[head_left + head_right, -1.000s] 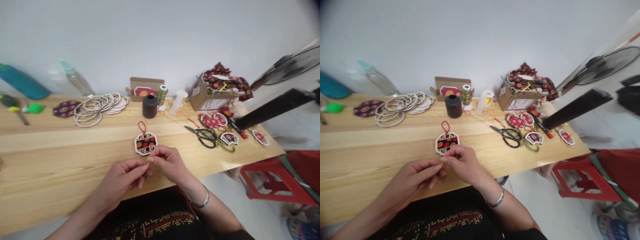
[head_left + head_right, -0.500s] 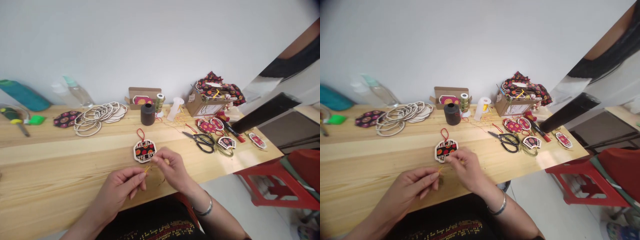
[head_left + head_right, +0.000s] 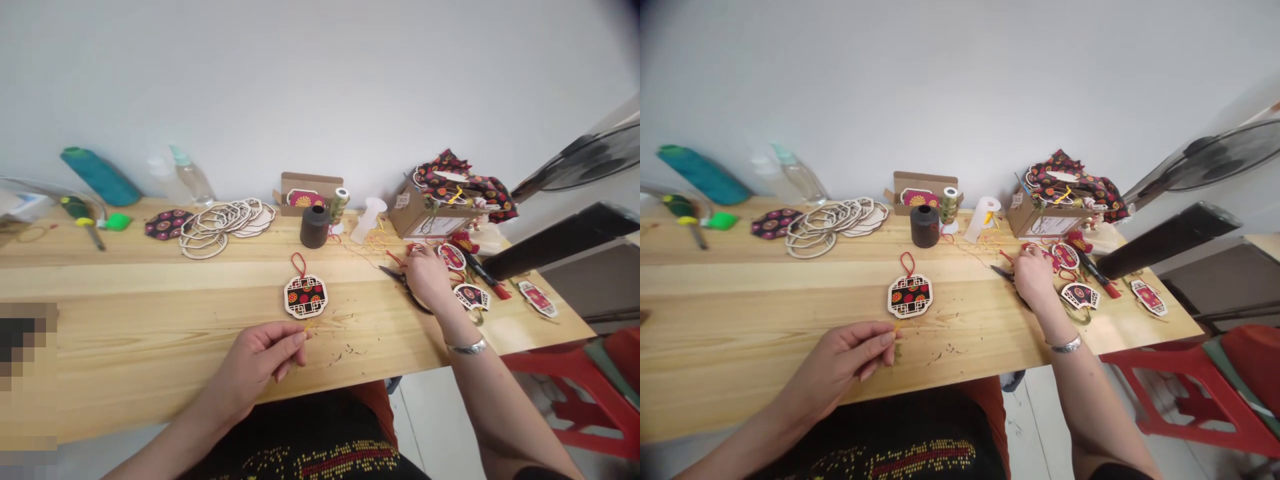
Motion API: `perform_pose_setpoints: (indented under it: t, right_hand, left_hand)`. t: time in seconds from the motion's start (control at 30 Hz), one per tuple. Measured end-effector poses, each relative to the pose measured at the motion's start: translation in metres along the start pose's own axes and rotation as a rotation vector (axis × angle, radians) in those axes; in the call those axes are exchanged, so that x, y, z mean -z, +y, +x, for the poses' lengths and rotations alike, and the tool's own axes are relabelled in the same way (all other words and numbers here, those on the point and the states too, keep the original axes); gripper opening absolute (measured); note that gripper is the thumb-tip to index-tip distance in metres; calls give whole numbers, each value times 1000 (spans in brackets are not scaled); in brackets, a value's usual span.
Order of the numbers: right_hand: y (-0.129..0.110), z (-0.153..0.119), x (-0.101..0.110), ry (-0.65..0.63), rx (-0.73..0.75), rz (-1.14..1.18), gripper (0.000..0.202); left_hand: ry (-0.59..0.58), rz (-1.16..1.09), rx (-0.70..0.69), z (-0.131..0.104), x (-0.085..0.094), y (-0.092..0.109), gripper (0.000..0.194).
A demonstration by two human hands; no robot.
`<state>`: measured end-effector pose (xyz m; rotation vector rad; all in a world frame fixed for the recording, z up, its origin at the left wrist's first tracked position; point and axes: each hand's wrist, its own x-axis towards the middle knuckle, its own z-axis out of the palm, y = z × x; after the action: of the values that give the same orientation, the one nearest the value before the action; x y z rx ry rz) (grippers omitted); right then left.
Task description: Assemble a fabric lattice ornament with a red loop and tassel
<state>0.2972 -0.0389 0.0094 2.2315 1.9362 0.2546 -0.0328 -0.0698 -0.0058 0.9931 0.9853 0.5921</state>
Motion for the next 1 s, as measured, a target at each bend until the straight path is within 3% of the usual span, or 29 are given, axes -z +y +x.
perform_pose_setpoints:
  t: [0.23, 0.3, 0.37, 0.47, 0.5, 0.6, 0.67, 0.73, 0.83, 0.9, 1.0]
  right_hand:
    - [6, 4, -7, 43, 83, 38, 23]
    - [14, 5, -8, 122, 63, 89, 24]
    - [23, 6, -5, 366, -44, 238, 23]
    - [28, 4, 17, 896, -278, 621, 19]
    - [25, 1, 28, 1007, -315, 758, 17]
    - [9, -11, 65, 1156, -319, 1015, 11]
    - [-2, -20, 81, 1087, -277, 1101, 9]
    - [-7, -26, 84, 814, -255, 1083, 9]
    - [-4, -23, 67, 396, -126, 841, 13]
    - [-4, -17, 52, 215, -48, 536, 17]
    - [-21, -15, 40, 242, -92, 226, 22]
  left_hand:
    - [1, -1, -22, 0, 2, 1, 22]
    - [2, -5, -25, 0, 2, 0, 21]
    - [5, -4, -30, 1, 2, 0, 20]
    - [23, 4, -40, 2, 1, 2, 19]
    - [37, 10, -40, 2, 0, 4, 19]
    - [117, 51, -52, 2, -1, 9, 20]
    - [182, 80, -95, 2, -1, 12, 19]
    - [214, 89, -137, 1, 0, 14, 16]
    - [210, 88, -142, -1, 1, 16, 17]
    - [203, 86, -127, -2, 1, 16, 19]
    - [167, 95, -120, -3, 1, 16, 20]
